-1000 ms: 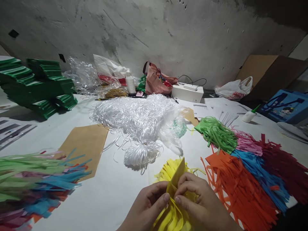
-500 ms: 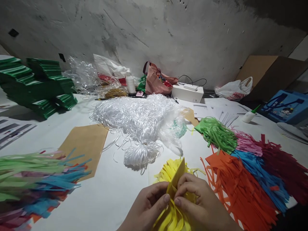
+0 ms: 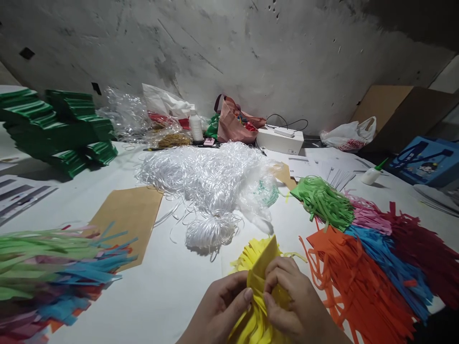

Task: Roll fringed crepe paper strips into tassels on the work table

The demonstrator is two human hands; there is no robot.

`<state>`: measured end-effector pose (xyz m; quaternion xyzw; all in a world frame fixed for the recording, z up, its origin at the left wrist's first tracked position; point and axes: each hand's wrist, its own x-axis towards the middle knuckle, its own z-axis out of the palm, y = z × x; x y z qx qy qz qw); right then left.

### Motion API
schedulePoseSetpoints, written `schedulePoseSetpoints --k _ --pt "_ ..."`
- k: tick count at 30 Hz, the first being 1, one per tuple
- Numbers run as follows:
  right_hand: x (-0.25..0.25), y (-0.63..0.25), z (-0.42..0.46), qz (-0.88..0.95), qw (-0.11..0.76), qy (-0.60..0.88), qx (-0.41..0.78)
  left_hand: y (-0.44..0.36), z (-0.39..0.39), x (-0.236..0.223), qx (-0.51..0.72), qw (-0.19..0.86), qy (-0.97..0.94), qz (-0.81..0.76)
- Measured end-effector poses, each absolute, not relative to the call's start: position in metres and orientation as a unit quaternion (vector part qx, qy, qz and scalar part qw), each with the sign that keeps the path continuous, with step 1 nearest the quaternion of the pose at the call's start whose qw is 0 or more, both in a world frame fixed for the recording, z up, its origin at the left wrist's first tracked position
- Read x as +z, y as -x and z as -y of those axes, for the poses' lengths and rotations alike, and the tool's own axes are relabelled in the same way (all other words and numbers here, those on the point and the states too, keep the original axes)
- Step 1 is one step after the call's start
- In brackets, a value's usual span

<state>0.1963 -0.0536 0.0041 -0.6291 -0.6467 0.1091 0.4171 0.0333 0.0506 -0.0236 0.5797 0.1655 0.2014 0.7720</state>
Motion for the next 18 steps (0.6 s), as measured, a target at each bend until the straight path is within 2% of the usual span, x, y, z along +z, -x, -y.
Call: schedulePoseSetpoints --k 3,7,18 --pt "0.004 -0.194 0.051 0.656 0.429 0.621 0.018 -0.034 -0.050 -0.026 0.210 0.753 -0.598 -0.175" --pt "0.009 -0.189 0.047 0.692 0.404 0.593 -0.078 -0.037 -0.051 -0.025 0.222 0.672 -0.673 -0.214" --pt "0.019 -0.194 0.058 0.687 0.370 0.606 -0.159 -0.036 -0.055 -0.011 0.253 0.413 -0.846 -0.225"
